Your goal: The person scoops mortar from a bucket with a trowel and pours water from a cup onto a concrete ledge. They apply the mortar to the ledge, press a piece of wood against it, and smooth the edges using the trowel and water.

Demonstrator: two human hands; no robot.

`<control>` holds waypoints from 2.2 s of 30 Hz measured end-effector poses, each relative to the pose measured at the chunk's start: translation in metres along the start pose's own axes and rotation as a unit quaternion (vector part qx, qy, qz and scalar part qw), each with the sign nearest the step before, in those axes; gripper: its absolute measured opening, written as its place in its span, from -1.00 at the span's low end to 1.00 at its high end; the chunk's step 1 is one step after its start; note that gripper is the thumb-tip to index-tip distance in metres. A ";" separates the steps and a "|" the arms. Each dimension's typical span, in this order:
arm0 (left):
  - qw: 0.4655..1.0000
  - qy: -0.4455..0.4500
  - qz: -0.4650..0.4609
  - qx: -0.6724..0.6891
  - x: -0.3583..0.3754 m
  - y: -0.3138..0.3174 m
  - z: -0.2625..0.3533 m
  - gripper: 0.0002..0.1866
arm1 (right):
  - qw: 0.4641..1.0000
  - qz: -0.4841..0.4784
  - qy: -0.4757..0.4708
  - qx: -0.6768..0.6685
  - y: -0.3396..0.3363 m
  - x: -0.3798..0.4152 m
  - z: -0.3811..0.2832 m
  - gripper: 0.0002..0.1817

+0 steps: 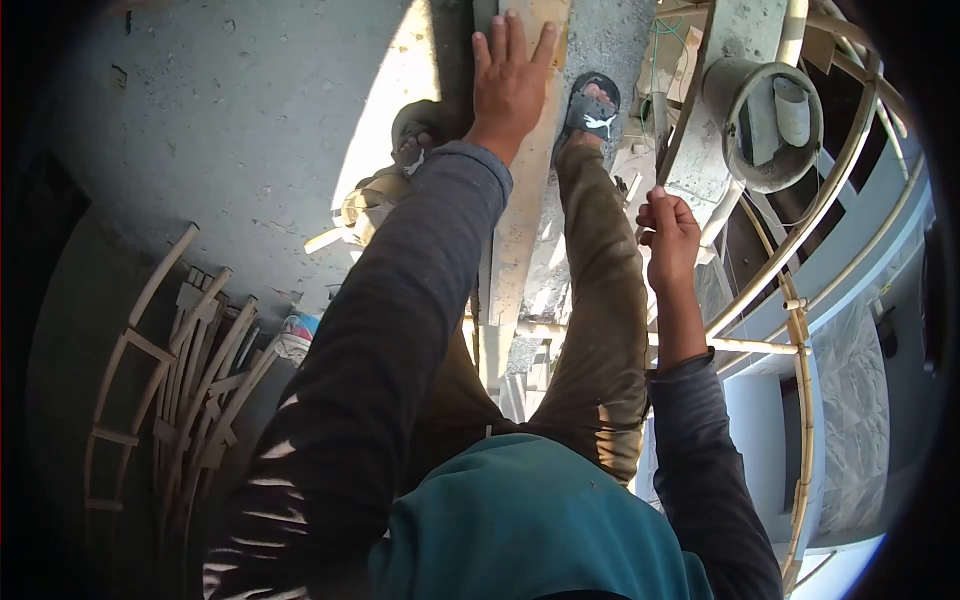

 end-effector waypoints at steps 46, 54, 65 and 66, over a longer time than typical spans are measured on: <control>0.837 -0.464 -0.137 0.255 0.340 -0.151 -0.203 -0.47 | 0.929 -0.220 -0.227 0.193 0.309 0.233 0.066 -0.23; 0.863 -0.120 -0.313 0.379 0.215 -0.111 0.006 -0.35 | 0.984 -0.085 -0.102 -0.121 0.150 0.130 0.028 -0.64; 0.965 0.056 -0.231 -0.107 0.055 0.028 0.041 0.32 | 0.992 -0.001 -0.019 0.122 0.076 0.070 0.116 -0.49; 0.963 0.063 -0.237 -0.113 0.055 0.036 0.043 0.32 | 0.993 0.000 -0.012 0.115 0.080 0.074 0.121 -0.49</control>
Point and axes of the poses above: each hand's wrist, its own x-axis away from the middle knuckle, its own y-axis out of the palm, z = x × y, the point moved 10 cm from there along -x, towards the middle knuckle, and after that the axes turned 3 degrees about -y, right-handed, at the moved point
